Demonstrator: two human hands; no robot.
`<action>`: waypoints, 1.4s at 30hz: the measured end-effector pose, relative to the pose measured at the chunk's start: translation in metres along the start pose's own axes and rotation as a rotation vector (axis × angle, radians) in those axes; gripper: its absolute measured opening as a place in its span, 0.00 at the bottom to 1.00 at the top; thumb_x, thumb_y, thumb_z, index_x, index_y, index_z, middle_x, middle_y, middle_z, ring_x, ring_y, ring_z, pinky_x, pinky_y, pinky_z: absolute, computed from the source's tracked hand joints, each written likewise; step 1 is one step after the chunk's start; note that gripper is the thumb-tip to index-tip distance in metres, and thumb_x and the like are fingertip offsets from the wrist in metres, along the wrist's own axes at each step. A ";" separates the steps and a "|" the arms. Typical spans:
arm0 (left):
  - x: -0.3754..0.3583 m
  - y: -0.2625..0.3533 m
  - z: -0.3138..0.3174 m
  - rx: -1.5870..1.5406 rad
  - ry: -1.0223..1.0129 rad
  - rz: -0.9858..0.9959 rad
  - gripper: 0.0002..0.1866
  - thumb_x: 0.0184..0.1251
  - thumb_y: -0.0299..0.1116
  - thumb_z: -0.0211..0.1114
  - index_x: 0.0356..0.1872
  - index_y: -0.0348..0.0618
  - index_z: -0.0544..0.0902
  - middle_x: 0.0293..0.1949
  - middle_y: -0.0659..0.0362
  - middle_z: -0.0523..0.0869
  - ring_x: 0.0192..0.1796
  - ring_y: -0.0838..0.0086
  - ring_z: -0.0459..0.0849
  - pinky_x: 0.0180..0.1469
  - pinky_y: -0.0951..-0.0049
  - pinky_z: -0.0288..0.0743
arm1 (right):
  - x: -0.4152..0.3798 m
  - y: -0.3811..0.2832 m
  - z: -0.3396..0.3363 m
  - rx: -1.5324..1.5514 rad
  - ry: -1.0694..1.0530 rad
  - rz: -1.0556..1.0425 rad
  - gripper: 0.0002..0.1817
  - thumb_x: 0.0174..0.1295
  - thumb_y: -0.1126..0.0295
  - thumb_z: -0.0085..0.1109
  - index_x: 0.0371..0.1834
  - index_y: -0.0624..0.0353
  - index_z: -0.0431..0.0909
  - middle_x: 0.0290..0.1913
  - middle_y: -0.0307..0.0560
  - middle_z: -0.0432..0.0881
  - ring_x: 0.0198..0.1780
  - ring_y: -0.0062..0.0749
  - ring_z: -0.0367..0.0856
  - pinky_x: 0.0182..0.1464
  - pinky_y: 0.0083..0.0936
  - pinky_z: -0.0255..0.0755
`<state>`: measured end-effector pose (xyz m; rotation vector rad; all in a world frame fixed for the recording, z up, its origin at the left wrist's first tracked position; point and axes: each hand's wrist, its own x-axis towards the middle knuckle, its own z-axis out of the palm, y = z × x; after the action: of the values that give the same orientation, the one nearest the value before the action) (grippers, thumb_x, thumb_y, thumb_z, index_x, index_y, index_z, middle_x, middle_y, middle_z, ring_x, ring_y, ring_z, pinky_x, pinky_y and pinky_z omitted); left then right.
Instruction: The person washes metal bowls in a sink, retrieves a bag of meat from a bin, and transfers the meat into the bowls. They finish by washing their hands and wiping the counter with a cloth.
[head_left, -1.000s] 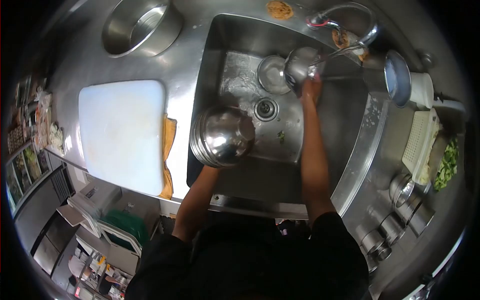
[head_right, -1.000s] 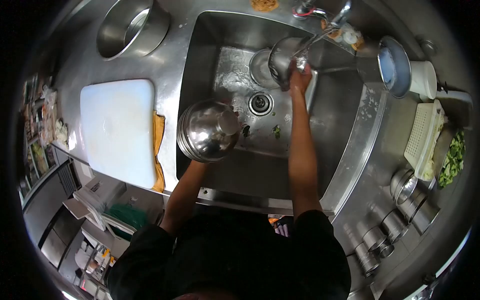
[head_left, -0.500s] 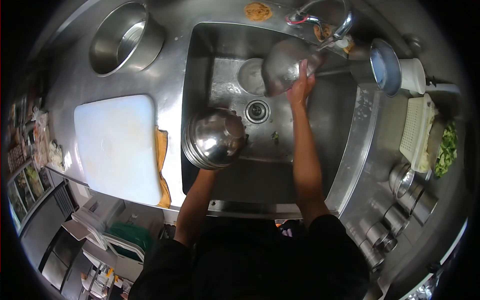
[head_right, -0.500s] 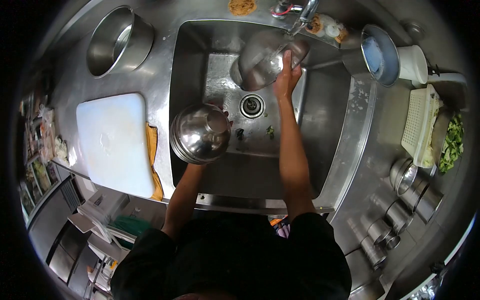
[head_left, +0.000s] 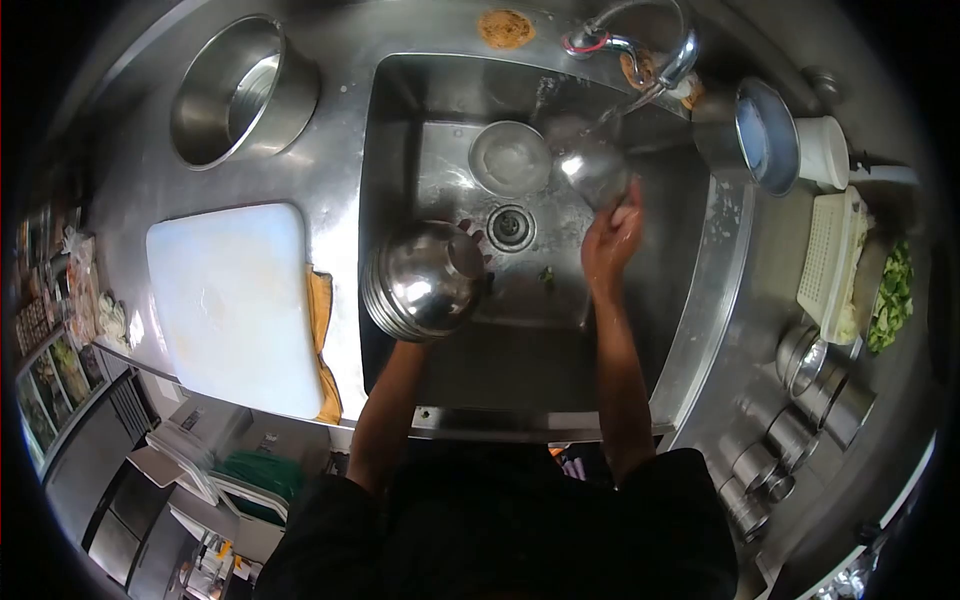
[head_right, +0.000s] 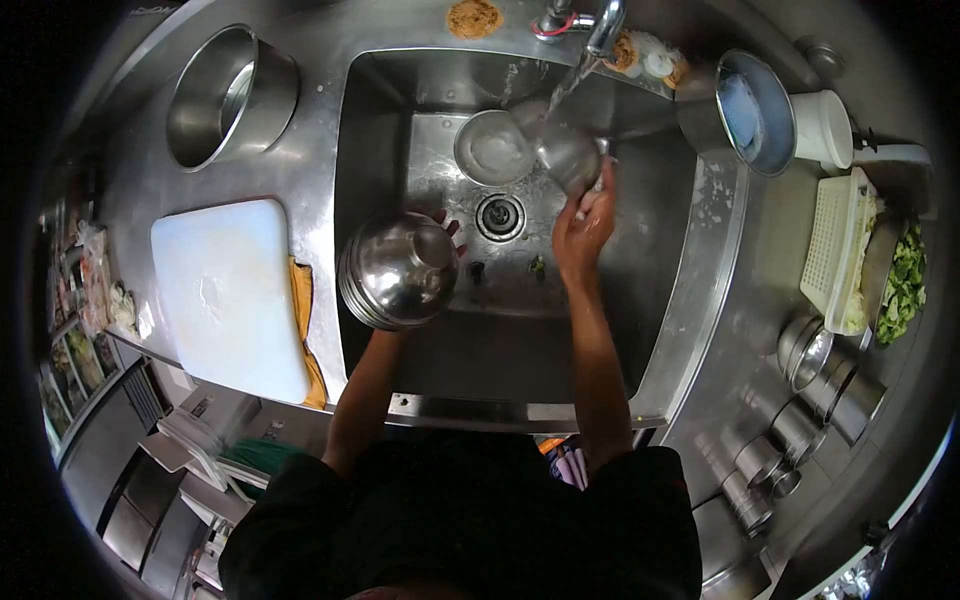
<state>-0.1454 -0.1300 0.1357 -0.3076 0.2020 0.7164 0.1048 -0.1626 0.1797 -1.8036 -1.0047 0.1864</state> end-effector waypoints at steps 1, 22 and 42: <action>0.007 0.003 -0.007 -0.044 -0.014 -0.077 0.36 0.68 0.55 0.50 0.69 0.43 0.55 0.69 0.45 0.58 0.72 0.54 0.55 0.72 0.49 0.52 | -0.011 -0.003 -0.001 -0.025 -0.035 -0.031 0.06 0.59 0.79 0.55 0.33 0.63 0.67 0.44 0.55 0.79 0.47 0.31 0.78 0.43 0.24 0.71; -0.032 0.014 0.001 0.063 0.065 0.173 0.35 0.67 0.54 0.51 0.69 0.45 0.56 0.67 0.46 0.60 0.71 0.54 0.57 0.72 0.49 0.50 | 0.049 0.175 0.115 -0.392 -0.542 0.293 0.27 0.54 0.77 0.52 0.59 0.71 0.62 0.45 0.70 0.78 0.52 0.64 0.75 0.55 0.42 0.71; 0.035 -0.020 0.048 0.382 0.050 -0.473 0.35 0.67 0.53 0.53 0.69 0.46 0.57 0.66 0.46 0.62 0.69 0.53 0.59 0.72 0.49 0.49 | 0.065 -0.043 0.019 0.991 0.078 0.469 0.19 0.47 0.71 0.68 0.45 0.60 0.79 0.37 0.41 0.82 0.37 0.27 0.79 0.37 0.28 0.74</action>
<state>-0.1023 -0.1069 0.1746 -0.0020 0.2955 0.1931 0.1123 -0.0979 0.2259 -1.0667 -0.2875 0.7511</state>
